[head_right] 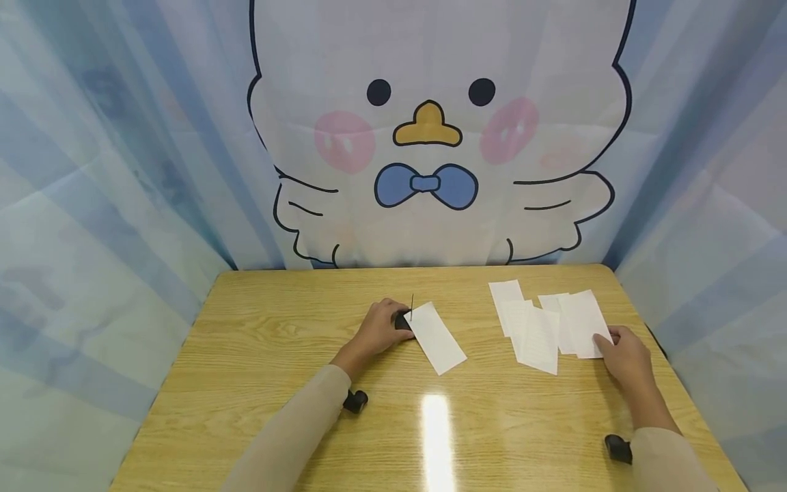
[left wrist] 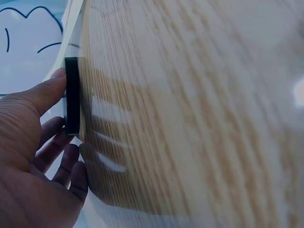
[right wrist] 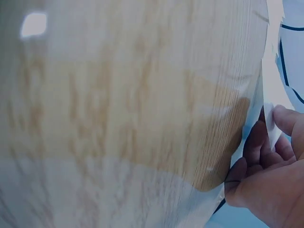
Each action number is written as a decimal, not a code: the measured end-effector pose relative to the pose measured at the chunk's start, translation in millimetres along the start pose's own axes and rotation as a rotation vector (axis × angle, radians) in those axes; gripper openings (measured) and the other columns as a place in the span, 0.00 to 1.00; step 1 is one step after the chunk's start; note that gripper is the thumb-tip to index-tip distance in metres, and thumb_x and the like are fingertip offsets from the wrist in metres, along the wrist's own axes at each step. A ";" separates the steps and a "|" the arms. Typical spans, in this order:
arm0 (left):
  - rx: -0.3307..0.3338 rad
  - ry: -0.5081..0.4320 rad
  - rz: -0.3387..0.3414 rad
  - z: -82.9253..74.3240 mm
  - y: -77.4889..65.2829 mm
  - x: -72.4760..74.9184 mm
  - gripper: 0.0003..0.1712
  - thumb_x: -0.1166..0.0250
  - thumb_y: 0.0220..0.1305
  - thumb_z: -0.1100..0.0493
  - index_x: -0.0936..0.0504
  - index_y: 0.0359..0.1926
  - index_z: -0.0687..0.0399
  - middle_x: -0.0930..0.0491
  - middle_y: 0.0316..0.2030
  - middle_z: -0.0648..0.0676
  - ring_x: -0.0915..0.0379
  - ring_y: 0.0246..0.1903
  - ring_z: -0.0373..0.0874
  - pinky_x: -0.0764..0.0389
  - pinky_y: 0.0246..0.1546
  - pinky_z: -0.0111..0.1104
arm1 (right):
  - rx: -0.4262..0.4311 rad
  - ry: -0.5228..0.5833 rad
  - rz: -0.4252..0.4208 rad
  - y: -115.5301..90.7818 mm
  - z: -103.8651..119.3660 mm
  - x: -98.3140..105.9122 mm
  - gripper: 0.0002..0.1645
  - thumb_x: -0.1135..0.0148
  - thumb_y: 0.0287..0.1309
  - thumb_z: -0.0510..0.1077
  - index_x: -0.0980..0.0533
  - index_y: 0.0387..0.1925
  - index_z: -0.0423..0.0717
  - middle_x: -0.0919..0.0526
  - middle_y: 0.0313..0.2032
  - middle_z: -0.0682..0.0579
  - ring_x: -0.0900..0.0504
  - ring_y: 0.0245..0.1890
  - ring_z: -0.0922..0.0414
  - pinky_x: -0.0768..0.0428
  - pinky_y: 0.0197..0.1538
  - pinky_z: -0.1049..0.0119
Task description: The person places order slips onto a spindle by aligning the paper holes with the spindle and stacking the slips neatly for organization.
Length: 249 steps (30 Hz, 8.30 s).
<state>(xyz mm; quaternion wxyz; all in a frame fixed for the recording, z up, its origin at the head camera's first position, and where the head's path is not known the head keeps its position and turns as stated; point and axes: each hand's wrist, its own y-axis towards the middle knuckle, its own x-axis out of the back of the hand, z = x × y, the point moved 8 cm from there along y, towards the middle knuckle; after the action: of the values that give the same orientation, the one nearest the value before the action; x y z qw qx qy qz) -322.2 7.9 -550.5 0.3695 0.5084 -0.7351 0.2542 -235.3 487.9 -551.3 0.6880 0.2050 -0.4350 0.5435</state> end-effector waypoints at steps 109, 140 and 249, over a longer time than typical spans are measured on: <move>-0.185 -0.523 -0.162 -115.5 20.9 121.2 0.07 0.33 0.71 0.63 0.13 0.47 0.58 0.15 0.37 0.54 0.21 0.33 0.42 0.20 0.34 0.27 | 0.546 0.177 0.176 -67.3 278.5 -4.2 0.22 0.41 0.76 0.48 0.22 0.57 0.33 0.13 0.44 0.40 0.17 0.38 0.59 0.20 0.40 0.70; -0.069 -0.432 -0.052 -78.3 13.2 96.2 0.07 0.35 0.73 0.62 0.13 0.46 0.59 0.16 0.37 0.54 0.23 0.36 0.44 0.21 0.38 0.31 | 0.534 0.243 0.265 -69.1 265.7 -58.4 0.15 0.39 0.74 0.44 0.21 0.52 0.36 0.17 0.35 0.47 0.21 0.32 0.55 0.23 0.34 0.67; 0.029 -0.428 -0.013 -41.8 15.9 52.3 0.06 0.33 0.71 0.62 0.11 0.43 0.59 0.15 0.35 0.54 0.24 0.31 0.39 0.21 0.31 0.28 | 0.478 0.197 0.306 -63.4 238.6 -110.1 0.15 0.37 0.72 0.44 0.21 0.50 0.35 0.17 0.34 0.49 0.25 0.32 0.57 0.26 0.33 0.68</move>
<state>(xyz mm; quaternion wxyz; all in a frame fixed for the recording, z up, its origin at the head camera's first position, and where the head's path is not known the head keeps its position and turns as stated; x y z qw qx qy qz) -336.1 15.6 -483.5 0.1993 0.5608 -0.7898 0.1485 -269.6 224.4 -501.3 0.5693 0.2395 -0.2516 0.7451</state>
